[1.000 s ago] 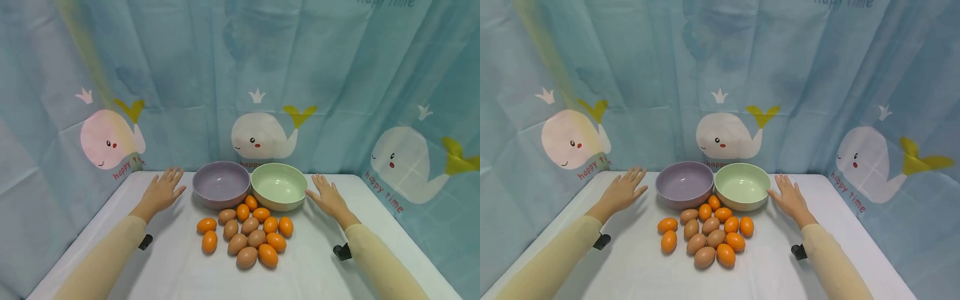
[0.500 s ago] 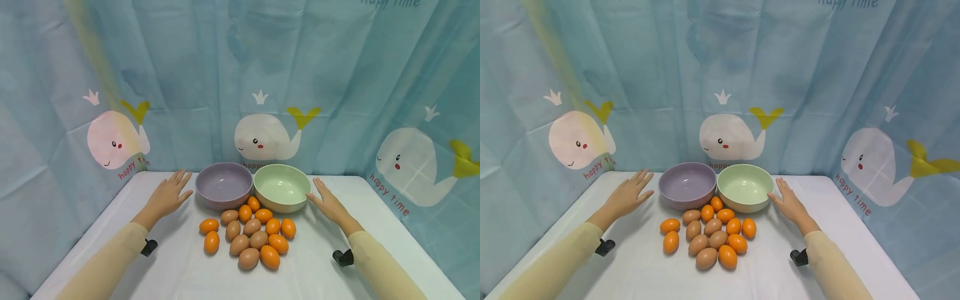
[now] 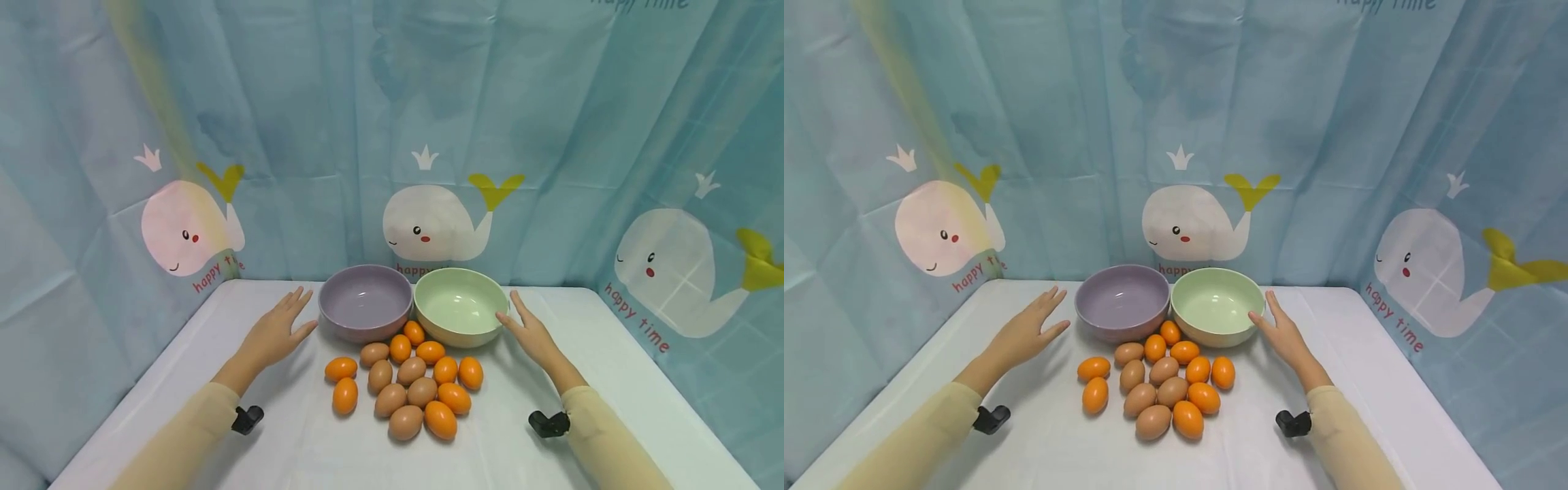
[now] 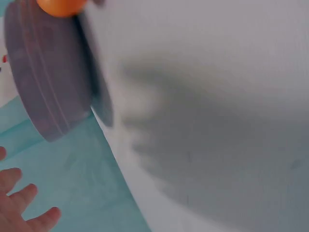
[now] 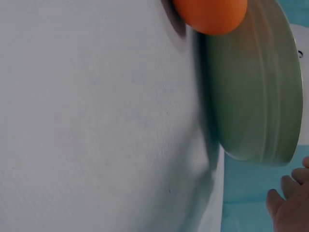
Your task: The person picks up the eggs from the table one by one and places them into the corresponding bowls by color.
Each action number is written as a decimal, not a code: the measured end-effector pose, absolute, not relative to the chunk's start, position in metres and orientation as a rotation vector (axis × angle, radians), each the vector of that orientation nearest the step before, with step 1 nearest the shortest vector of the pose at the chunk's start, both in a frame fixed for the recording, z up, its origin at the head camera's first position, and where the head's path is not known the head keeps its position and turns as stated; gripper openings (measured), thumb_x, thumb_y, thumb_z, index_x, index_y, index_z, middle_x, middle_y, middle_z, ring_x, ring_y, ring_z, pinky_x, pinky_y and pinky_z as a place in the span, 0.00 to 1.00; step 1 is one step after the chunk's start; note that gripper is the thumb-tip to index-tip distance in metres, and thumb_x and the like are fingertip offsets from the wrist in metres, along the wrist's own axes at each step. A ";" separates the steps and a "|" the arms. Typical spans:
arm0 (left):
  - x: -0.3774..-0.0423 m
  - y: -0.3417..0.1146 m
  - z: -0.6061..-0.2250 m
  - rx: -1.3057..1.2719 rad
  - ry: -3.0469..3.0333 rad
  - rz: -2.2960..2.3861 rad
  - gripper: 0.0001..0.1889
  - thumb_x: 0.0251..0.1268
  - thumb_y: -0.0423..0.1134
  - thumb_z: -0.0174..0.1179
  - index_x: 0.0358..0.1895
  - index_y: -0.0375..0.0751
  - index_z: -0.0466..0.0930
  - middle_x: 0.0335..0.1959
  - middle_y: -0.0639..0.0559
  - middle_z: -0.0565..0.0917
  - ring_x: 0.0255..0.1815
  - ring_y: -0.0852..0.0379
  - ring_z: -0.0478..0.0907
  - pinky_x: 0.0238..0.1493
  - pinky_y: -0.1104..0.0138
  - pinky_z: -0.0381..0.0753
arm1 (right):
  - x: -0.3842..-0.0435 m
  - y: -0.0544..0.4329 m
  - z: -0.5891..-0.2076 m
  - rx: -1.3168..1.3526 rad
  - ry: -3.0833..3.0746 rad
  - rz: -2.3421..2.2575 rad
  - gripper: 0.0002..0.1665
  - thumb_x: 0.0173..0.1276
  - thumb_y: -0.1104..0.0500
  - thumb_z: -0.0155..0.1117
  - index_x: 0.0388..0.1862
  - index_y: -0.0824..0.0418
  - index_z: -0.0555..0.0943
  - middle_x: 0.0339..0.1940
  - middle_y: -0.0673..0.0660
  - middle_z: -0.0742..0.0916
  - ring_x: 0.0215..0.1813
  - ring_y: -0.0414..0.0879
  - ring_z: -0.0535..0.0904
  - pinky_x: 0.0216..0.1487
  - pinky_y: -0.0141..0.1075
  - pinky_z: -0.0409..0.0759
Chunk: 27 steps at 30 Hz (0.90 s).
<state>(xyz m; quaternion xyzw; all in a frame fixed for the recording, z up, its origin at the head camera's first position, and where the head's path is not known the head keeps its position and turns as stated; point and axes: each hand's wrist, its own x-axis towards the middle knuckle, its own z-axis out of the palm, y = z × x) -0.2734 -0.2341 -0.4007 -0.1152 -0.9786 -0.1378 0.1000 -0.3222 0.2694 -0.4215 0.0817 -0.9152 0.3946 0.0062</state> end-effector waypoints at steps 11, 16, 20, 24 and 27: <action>-0.261 -0.224 -0.405 -0.244 -2.849 -0.710 0.38 0.71 0.56 0.56 0.78 0.45 0.56 0.80 0.40 0.56 0.79 0.35 0.53 0.73 0.37 0.57 | -0.320 0.267 -0.430 0.193 -2.762 1.450 0.46 0.79 0.40 0.46 0.82 0.56 0.39 0.83 0.65 0.48 0.81 0.68 0.47 0.79 0.58 0.53; -0.259 -0.224 -0.409 -0.207 -2.818 -0.806 0.38 0.70 0.56 0.57 0.78 0.46 0.57 0.80 0.41 0.56 0.79 0.36 0.53 0.74 0.37 0.56 | -0.317 0.265 -0.429 0.204 -2.712 1.548 0.47 0.78 0.41 0.49 0.82 0.58 0.39 0.82 0.67 0.49 0.81 0.67 0.46 0.79 0.57 0.53; -0.256 -0.225 -0.411 -0.178 -2.787 -0.861 0.37 0.70 0.54 0.58 0.77 0.44 0.59 0.79 0.40 0.59 0.78 0.35 0.57 0.74 0.38 0.57 | -0.316 0.262 -0.430 0.199 -2.681 1.608 0.49 0.77 0.43 0.52 0.82 0.60 0.39 0.82 0.65 0.48 0.82 0.64 0.45 0.80 0.55 0.51; -0.252 -0.224 -0.413 -0.149 -2.784 -0.922 0.38 0.69 0.54 0.60 0.77 0.43 0.60 0.78 0.40 0.60 0.77 0.35 0.59 0.74 0.40 0.60 | -0.317 0.261 -0.434 0.197 -2.657 1.641 0.49 0.77 0.46 0.54 0.81 0.64 0.40 0.82 0.65 0.48 0.82 0.63 0.44 0.80 0.54 0.51; -0.251 -0.222 -0.414 -0.116 -2.808 -0.952 0.39 0.67 0.56 0.60 0.77 0.44 0.59 0.78 0.41 0.61 0.75 0.34 0.62 0.71 0.40 0.65 | -0.317 0.260 -0.436 0.189 -2.629 1.696 0.48 0.78 0.47 0.53 0.81 0.65 0.40 0.82 0.64 0.48 0.83 0.61 0.43 0.80 0.53 0.50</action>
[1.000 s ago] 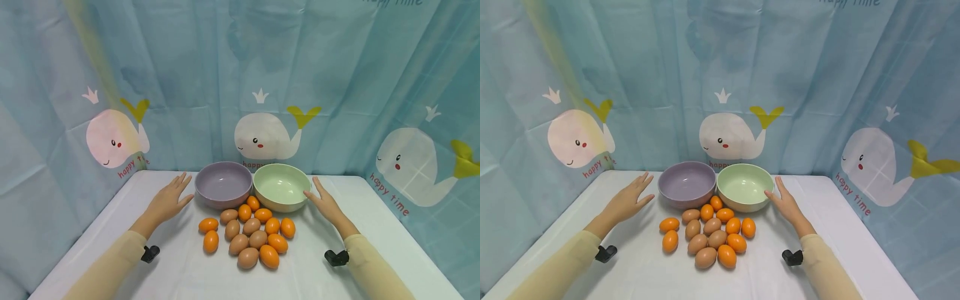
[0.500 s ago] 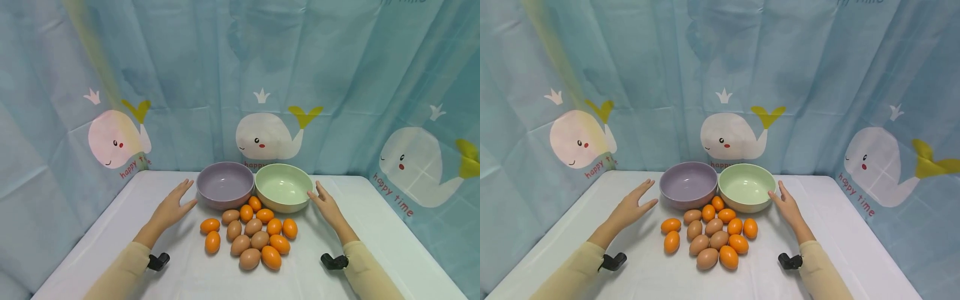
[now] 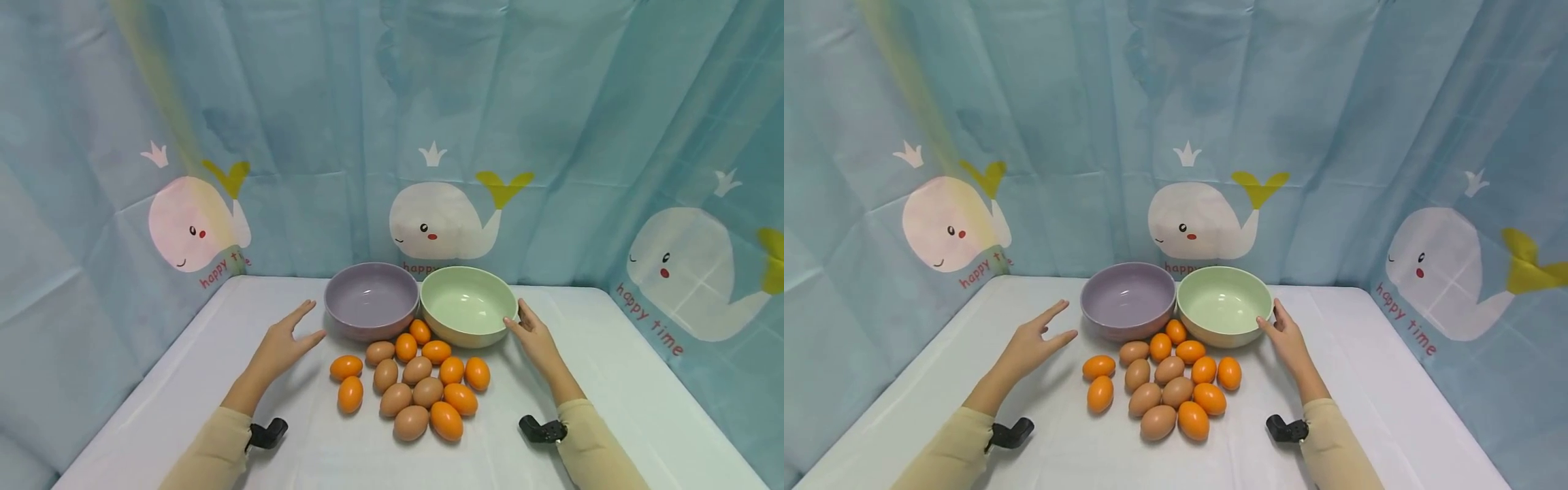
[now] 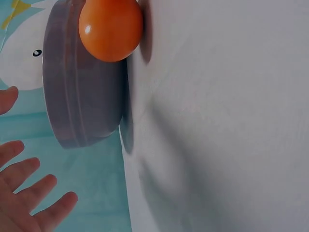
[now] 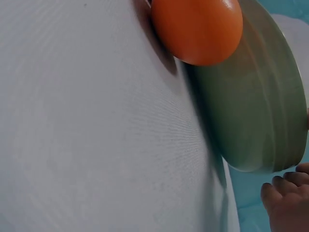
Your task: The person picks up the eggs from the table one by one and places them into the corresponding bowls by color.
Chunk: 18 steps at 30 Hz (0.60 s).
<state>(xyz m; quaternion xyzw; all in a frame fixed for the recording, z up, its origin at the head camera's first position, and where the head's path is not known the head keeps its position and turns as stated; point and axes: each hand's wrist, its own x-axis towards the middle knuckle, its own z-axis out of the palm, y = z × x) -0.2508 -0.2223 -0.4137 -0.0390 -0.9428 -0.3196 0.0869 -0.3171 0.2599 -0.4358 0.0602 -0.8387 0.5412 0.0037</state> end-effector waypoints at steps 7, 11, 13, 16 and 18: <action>-0.247 -0.217 -0.417 -0.028 -2.838 -1.095 0.40 0.66 0.57 0.62 0.77 0.49 0.60 0.75 0.37 0.65 0.68 0.28 0.70 0.65 0.39 0.72 | -0.315 0.258 -0.439 0.152 -2.572 1.815 0.47 0.79 0.49 0.52 0.82 0.62 0.38 0.83 0.61 0.47 0.84 0.56 0.41 0.81 0.48 0.49; -0.244 -0.215 -0.419 -0.016 -2.819 -1.192 0.40 0.64 0.57 0.63 0.76 0.49 0.62 0.75 0.36 0.66 0.69 0.30 0.70 0.67 0.42 0.72 | -0.315 0.257 -0.441 0.128 -2.543 1.840 0.47 0.78 0.50 0.53 0.82 0.62 0.40 0.83 0.60 0.48 0.84 0.55 0.43 0.81 0.47 0.49; -0.243 -0.214 -0.421 0.005 -2.809 -1.235 0.39 0.64 0.57 0.64 0.76 0.49 0.63 0.75 0.36 0.66 0.69 0.30 0.70 0.68 0.42 0.71 | -0.316 0.256 -0.441 0.125 -2.534 1.850 0.47 0.78 0.49 0.53 0.82 0.61 0.40 0.83 0.60 0.48 0.84 0.55 0.43 0.81 0.46 0.49; -0.241 -0.213 -0.422 0.034 -2.795 -1.280 0.39 0.64 0.57 0.64 0.75 0.48 0.64 0.75 0.36 0.65 0.70 0.31 0.69 0.68 0.44 0.71 | -0.315 0.256 -0.442 0.130 -2.513 1.872 0.47 0.78 0.50 0.53 0.82 0.61 0.40 0.83 0.61 0.48 0.84 0.55 0.43 0.81 0.46 0.50; -0.241 -0.212 -0.424 0.051 -2.787 -1.306 0.39 0.64 0.57 0.64 0.75 0.48 0.64 0.75 0.37 0.65 0.71 0.33 0.69 0.68 0.45 0.71 | -0.315 0.256 -0.442 0.120 -2.501 1.883 0.46 0.78 0.50 0.53 0.82 0.61 0.40 0.83 0.60 0.48 0.84 0.54 0.43 0.81 0.45 0.50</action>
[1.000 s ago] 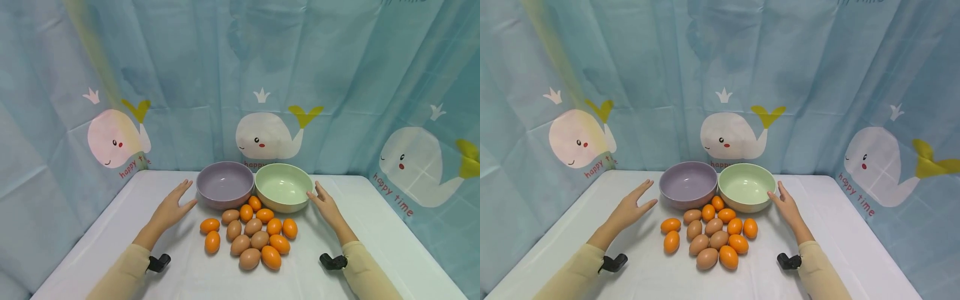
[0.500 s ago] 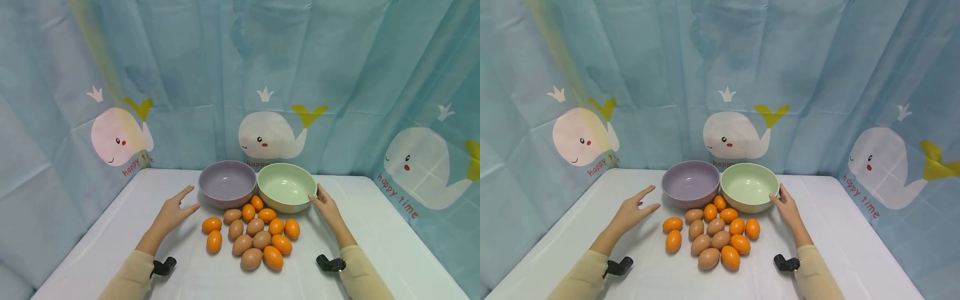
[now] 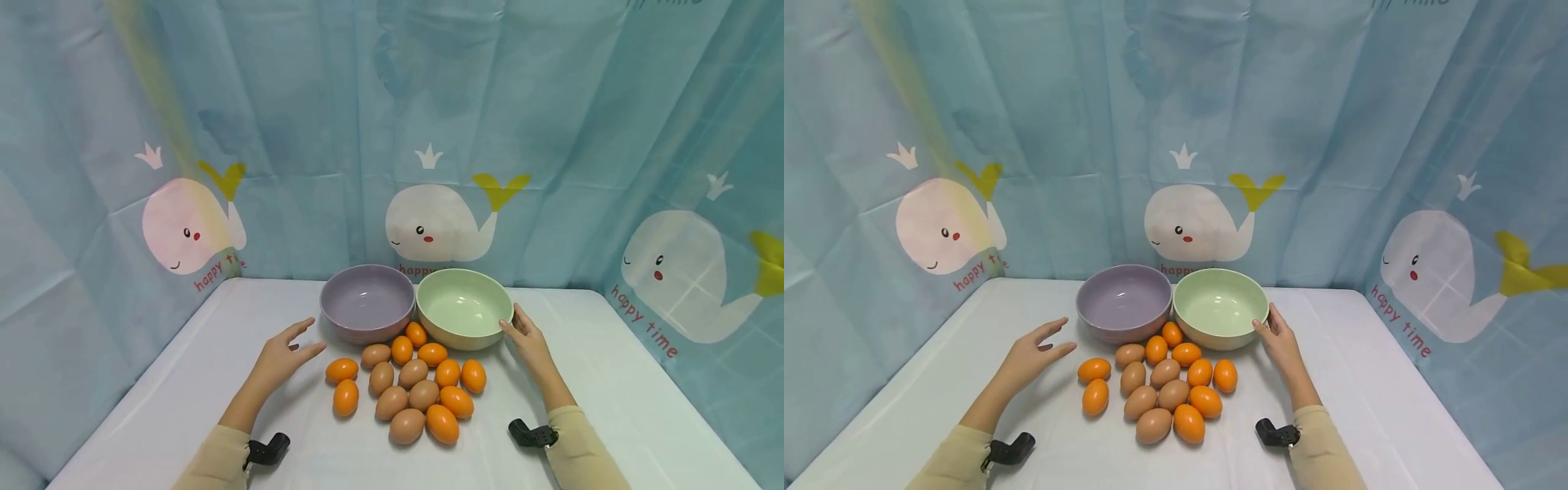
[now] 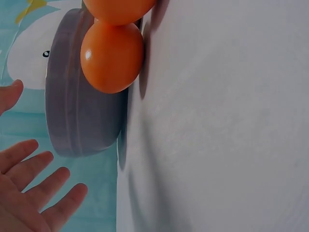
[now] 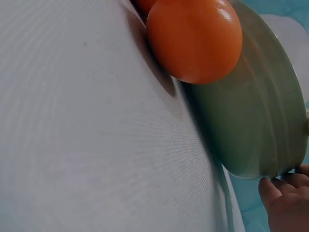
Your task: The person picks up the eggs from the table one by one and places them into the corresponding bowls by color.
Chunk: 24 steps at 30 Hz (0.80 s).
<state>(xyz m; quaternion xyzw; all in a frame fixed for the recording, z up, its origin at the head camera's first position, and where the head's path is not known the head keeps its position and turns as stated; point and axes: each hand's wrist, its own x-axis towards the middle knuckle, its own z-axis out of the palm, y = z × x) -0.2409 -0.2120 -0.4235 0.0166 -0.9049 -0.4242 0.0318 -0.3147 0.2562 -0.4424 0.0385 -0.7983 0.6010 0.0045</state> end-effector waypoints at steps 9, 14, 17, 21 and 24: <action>-0.242 -0.208 -0.426 0.087 -2.754 -1.371 0.39 0.63 0.60 0.64 0.73 0.47 0.67 0.73 0.39 0.69 0.74 0.37 0.65 0.68 0.44 0.71 | -0.315 0.255 -0.444 0.064 -2.491 1.901 0.46 0.78 0.49 0.54 0.82 0.60 0.41 0.83 0.58 0.50 0.83 0.53 0.45 0.79 0.44 0.53; -0.240 -0.206 -0.426 0.103 -2.737 -1.429 0.37 0.62 0.61 0.64 0.70 0.45 0.71 0.69 0.40 0.75 0.74 0.37 0.65 0.68 0.42 0.70 | -0.315 0.254 -0.445 0.058 -2.500 1.897 0.46 0.78 0.48 0.53 0.82 0.60 0.41 0.83 0.58 0.50 0.83 0.53 0.46 0.78 0.43 0.55; -0.240 -0.205 -0.427 0.085 -2.735 -1.460 0.36 0.62 0.59 0.65 0.69 0.44 0.72 0.69 0.41 0.75 0.73 0.38 0.66 0.68 0.42 0.70 | -0.315 0.254 -0.445 0.053 -2.496 1.905 0.46 0.78 0.47 0.53 0.82 0.60 0.41 0.83 0.57 0.50 0.83 0.51 0.46 0.78 0.42 0.55; -0.241 -0.201 -0.430 0.041 -2.733 -1.526 0.34 0.63 0.56 0.65 0.69 0.44 0.72 0.69 0.42 0.75 0.72 0.39 0.69 0.67 0.45 0.73 | -0.313 0.253 -0.445 0.026 -2.500 1.908 0.46 0.78 0.46 0.53 0.82 0.59 0.41 0.83 0.57 0.50 0.83 0.51 0.46 0.77 0.42 0.56; -0.240 -0.198 -0.432 0.016 -2.717 -1.614 0.32 0.63 0.55 0.65 0.68 0.45 0.73 0.69 0.43 0.76 0.71 0.40 0.70 0.68 0.46 0.73 | -0.312 0.252 -0.443 0.018 -2.494 1.911 0.46 0.78 0.46 0.53 0.82 0.59 0.42 0.83 0.56 0.51 0.83 0.52 0.46 0.76 0.42 0.56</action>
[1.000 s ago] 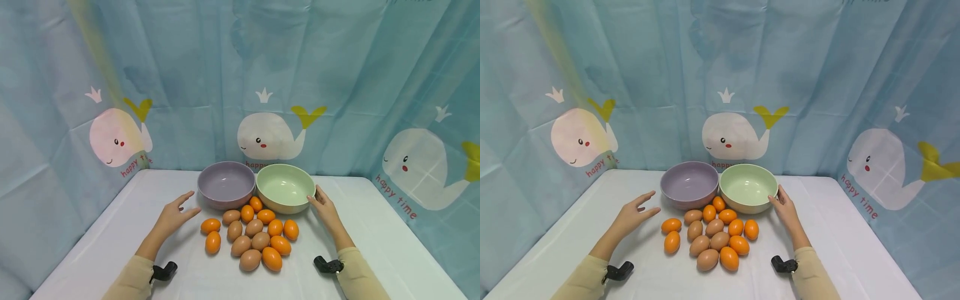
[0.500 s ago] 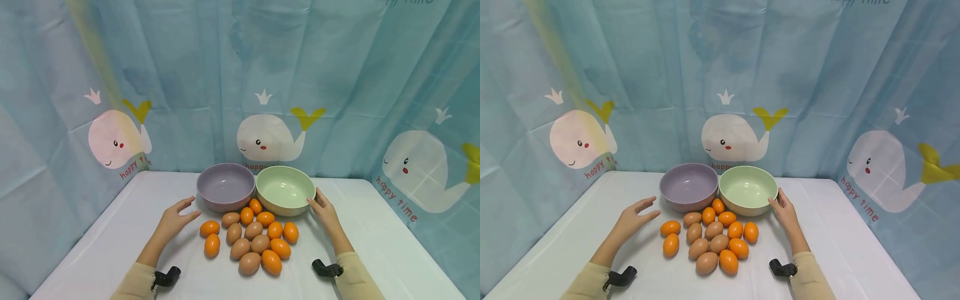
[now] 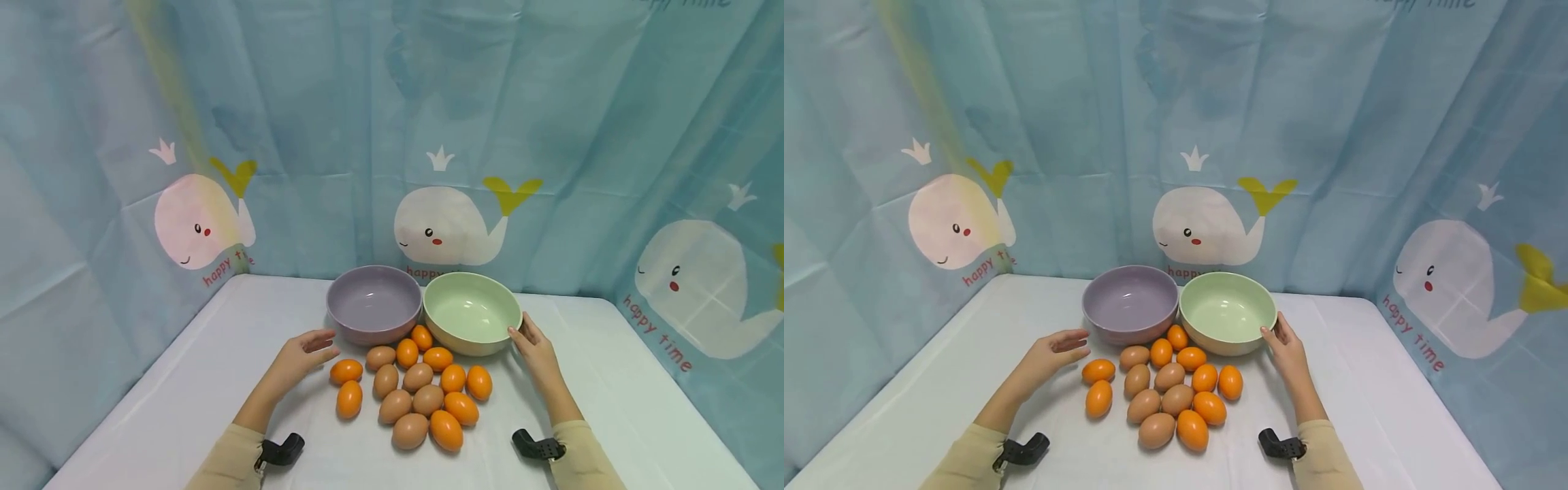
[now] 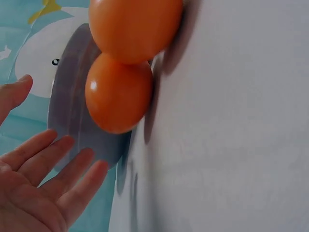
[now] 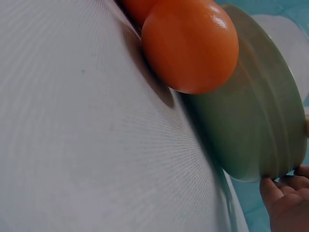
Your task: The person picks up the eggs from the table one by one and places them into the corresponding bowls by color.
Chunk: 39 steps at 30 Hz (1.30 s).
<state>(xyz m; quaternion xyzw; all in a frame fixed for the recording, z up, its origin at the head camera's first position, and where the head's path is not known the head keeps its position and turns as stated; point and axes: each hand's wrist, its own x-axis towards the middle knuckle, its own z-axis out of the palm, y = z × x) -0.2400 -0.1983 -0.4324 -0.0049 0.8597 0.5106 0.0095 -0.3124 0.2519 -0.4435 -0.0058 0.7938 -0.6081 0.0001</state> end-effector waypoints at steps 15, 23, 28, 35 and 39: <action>-0.242 -0.195 -0.447 0.019 2.528 1.644 0.31 0.63 0.49 0.67 0.67 0.38 0.73 0.66 0.41 0.78 0.69 0.41 0.73 0.70 0.42 0.69 | -0.313 0.251 -0.442 0.013 2.488 -1.917 0.45 0.78 0.46 0.52 0.82 0.58 0.43 0.83 0.55 0.53 0.83 0.49 0.49 0.76 0.40 0.58; -0.243 -0.192 -0.448 0.045 2.545 1.589 0.28 0.62 0.47 0.68 0.63 0.37 0.78 0.60 0.41 0.83 0.63 0.43 0.77 0.66 0.45 0.74 | -0.312 0.250 -0.440 0.007 2.480 -1.917 0.45 0.78 0.45 0.51 0.82 0.57 0.42 0.83 0.55 0.52 0.83 0.49 0.48 0.76 0.40 0.58; -0.244 -0.191 -0.447 0.075 2.551 1.557 0.28 0.61 0.46 0.69 0.62 0.38 0.79 0.60 0.42 0.83 0.62 0.44 0.78 0.63 0.49 0.77 | -0.312 0.250 -0.440 0.010 2.469 -1.926 0.45 0.78 0.45 0.51 0.82 0.57 0.41 0.83 0.54 0.52 0.83 0.48 0.48 0.77 0.40 0.58; -0.244 -0.190 -0.449 0.069 2.559 1.526 0.27 0.60 0.46 0.70 0.61 0.38 0.79 0.59 0.44 0.83 0.60 0.46 0.79 0.62 0.50 0.78 | -0.310 0.251 -0.440 0.017 2.466 -1.927 0.45 0.79 0.46 0.51 0.82 0.57 0.41 0.83 0.55 0.52 0.83 0.49 0.48 0.76 0.39 0.58; -0.243 -0.191 -0.449 0.067 2.564 1.516 0.28 0.59 0.46 0.70 0.61 0.39 0.80 0.58 0.44 0.84 0.59 0.47 0.79 0.63 0.49 0.77 | -0.310 0.250 -0.439 0.022 2.465 -1.931 0.45 0.79 0.47 0.51 0.82 0.58 0.42 0.83 0.57 0.52 0.83 0.51 0.48 0.75 0.39 0.58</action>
